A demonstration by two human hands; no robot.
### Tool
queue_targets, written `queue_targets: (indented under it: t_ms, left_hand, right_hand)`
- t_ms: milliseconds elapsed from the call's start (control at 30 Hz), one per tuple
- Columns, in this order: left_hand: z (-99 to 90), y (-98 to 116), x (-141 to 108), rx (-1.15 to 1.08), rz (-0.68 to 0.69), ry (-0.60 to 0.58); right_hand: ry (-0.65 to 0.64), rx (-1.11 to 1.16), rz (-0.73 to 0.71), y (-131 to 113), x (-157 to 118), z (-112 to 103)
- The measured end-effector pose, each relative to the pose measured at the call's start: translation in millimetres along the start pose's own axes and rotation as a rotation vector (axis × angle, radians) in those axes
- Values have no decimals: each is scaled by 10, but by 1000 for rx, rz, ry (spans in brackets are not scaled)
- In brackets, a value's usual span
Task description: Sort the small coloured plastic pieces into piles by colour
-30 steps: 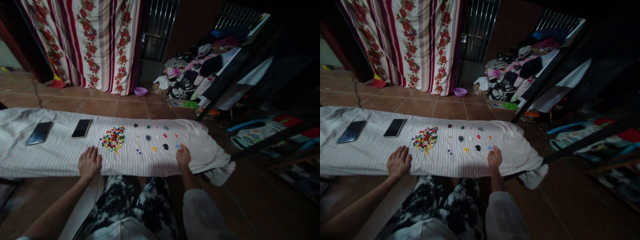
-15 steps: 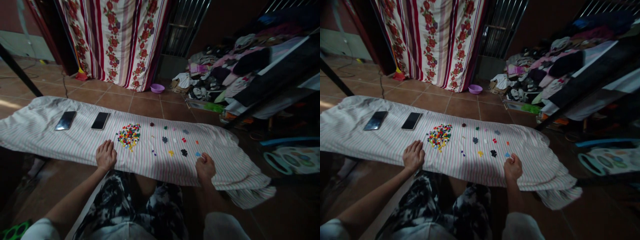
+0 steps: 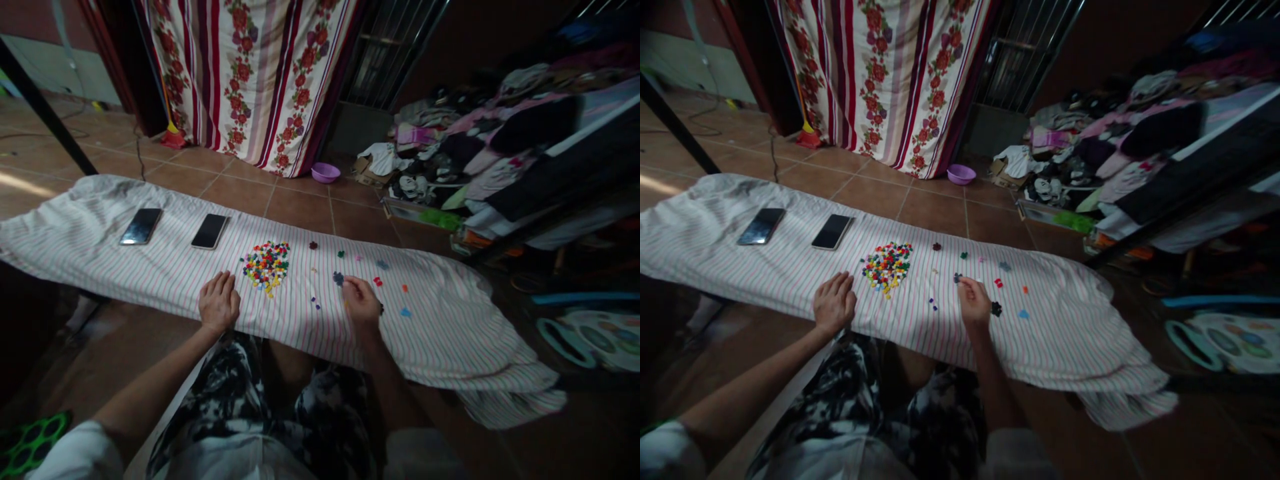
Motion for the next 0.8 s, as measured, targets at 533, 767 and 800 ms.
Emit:
queue_targets:
  t_ms: [533,767,800]
  left_hand:
    - [-24,31,-8,-4,7,27]
    - [-55,53,6,32,39,47]
    - [-56,55,6,30,39,47]
  right_hand:
    - [-636,-141,-233,-736,-384,1608]
    - [-627,-258,-184,-669,-311,1596]
    - [-621,-265,-177,-671,-307,1585]
Point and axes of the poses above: each hand's wrist, its own x-axis towards the middle knuckle, its own z-axis out of the palm, y = z × x, the point moved 4 cm from there along x, towards the middle knuckle, and after that the axes turned 4 degrees about -z, right-handed, at the moved point
